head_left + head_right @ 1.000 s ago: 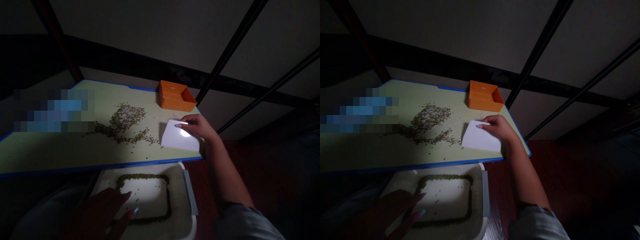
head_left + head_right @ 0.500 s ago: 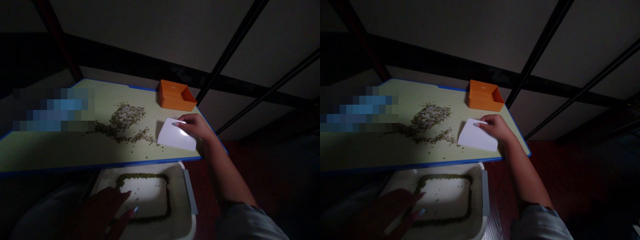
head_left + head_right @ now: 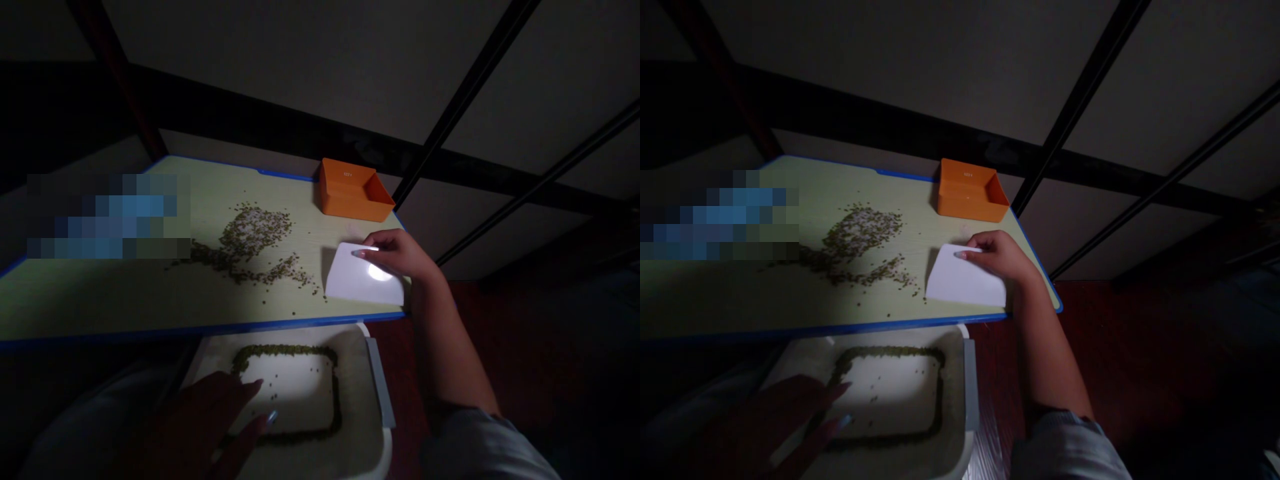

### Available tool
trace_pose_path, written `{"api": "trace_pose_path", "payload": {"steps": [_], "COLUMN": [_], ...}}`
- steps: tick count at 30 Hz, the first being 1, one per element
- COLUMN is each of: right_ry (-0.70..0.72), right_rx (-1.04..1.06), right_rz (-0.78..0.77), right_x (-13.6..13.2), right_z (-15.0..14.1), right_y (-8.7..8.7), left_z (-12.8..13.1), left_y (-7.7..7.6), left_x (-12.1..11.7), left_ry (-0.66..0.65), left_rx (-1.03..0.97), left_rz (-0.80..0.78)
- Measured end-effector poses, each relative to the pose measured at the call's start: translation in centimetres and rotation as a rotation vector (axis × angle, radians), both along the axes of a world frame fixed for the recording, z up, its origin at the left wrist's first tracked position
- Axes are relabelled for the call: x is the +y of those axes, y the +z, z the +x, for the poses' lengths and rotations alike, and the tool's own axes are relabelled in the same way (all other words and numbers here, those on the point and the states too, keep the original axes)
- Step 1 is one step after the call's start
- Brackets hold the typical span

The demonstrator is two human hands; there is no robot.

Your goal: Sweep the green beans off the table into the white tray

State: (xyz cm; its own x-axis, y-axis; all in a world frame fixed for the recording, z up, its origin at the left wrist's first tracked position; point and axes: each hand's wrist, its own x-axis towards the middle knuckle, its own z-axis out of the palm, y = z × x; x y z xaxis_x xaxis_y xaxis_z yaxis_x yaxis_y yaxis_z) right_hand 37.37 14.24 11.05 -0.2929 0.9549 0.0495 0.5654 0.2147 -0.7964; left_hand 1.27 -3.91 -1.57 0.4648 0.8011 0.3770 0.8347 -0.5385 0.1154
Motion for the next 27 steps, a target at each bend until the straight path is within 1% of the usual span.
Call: {"api": "trace_pose_path", "payload": {"steps": [3, 5, 11, 15, 18, 20, 24, 27], "right_ry": [0.064, 0.101, 0.191, 0.23, 0.242, 0.198, -0.001, -0.076], "right_rx": [-0.038, -0.069, -0.116, -0.098, -0.061, -0.03, -0.01, -0.033], "right_rz": [-0.013, -0.019, -0.039, -0.073, -0.089, -0.054, 0.048, 0.052], "right_x": [-0.1, -0.2, -0.7, -0.9, -0.9, -0.8, -0.6, -0.5], "right_z": [-0.3, -0.5, -1.5, -2.3, -2.2, -1.7, -0.2, 0.5], "right_y": [-0.1, -0.1, 0.1, 0.1, 0.0, 0.0, 0.3, 0.5], "left_z": [-0.1, -0.2, -0.4, -0.4, -0.4, -0.5, -0.4, -0.3], "left_y": [-0.2, -0.3, -0.5, -0.2, -0.3, -0.4, -0.4, -0.2], "left_x": [-0.2, -0.3, -0.3, 0.0, -0.1, -0.2, -0.3, -0.3], "left_ry": [0.021, 0.021, 0.016, 0.007, 0.011, 0.019, 0.002, 0.001], "left_rx": [0.039, 0.05, -0.001, 0.023, 0.058, 0.065, 0.068, 0.059], "left_rz": [-0.092, -0.112, -0.046, -0.073, -0.084, -0.075, -0.044, -0.029]}}
